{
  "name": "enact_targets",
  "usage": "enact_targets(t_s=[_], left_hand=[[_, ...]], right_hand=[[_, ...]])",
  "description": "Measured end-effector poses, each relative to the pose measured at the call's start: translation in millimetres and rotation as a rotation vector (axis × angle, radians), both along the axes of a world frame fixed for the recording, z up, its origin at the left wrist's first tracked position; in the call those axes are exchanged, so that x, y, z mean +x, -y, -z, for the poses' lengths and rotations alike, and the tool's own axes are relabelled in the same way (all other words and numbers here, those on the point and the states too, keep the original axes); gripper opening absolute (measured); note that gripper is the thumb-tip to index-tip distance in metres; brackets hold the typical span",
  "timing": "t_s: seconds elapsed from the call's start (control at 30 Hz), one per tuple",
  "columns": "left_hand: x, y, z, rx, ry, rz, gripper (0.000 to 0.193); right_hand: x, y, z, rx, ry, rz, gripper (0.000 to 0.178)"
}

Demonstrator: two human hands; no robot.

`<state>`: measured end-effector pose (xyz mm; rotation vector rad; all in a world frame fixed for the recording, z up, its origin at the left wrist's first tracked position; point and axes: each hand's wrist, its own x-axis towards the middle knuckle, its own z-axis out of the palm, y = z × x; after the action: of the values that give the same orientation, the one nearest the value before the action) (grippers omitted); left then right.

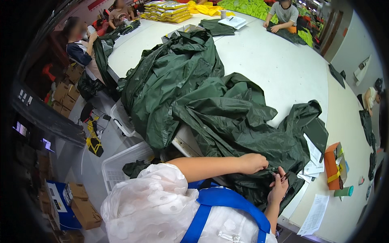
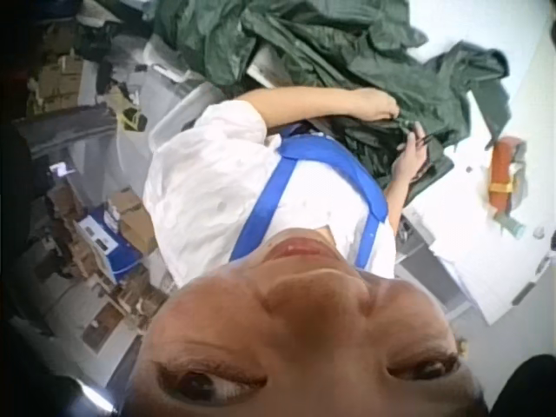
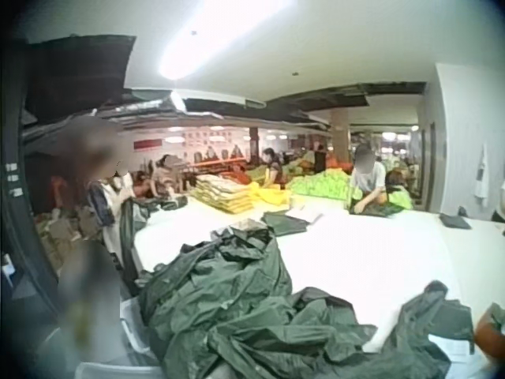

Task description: The person folds a green jacket on a white table. They smooth the fabric, fold the sleeves inward, and fold the body into a compact rectangle. The folded jacket is placed on a stack of similar folded items.

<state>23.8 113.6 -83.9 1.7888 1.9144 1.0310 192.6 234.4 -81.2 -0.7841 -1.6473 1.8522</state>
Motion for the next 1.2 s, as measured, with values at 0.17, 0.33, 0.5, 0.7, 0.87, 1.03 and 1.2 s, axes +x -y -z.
enact_targets(t_s=[0.17,0.33,0.5,0.7,0.87,1.03,1.2], left_hand=[[16,7,-12,0.077,0.165,-0.073,0.031],[13,-8,9,0.064,0.067,-0.059,0.017],[19,-12,-1,0.038,0.137,-0.174,0.008],[23,-2,-13,0.094,0.240,-0.074,0.011],[33,-4,4,0.093,0.052,-0.054,0.017],[40,-2,-7,0.094,0.054,-0.098,0.017],[40,-1,-7,0.021,0.170,-0.140,0.015]], right_hand=[[-1,2,-5,-0.079,0.034,0.043,0.032],[-7,14,-8,-0.042,-0.020,0.149,0.037],[-4,18,-3,0.125,0.056,0.167,0.036],[10,27,11,0.245,0.035,0.169,0.017],[4,44,2,0.172,0.111,0.108,0.022],[10,40,5,0.201,0.088,0.033,0.029],[11,42,17,0.409,0.118,0.055,0.021]])
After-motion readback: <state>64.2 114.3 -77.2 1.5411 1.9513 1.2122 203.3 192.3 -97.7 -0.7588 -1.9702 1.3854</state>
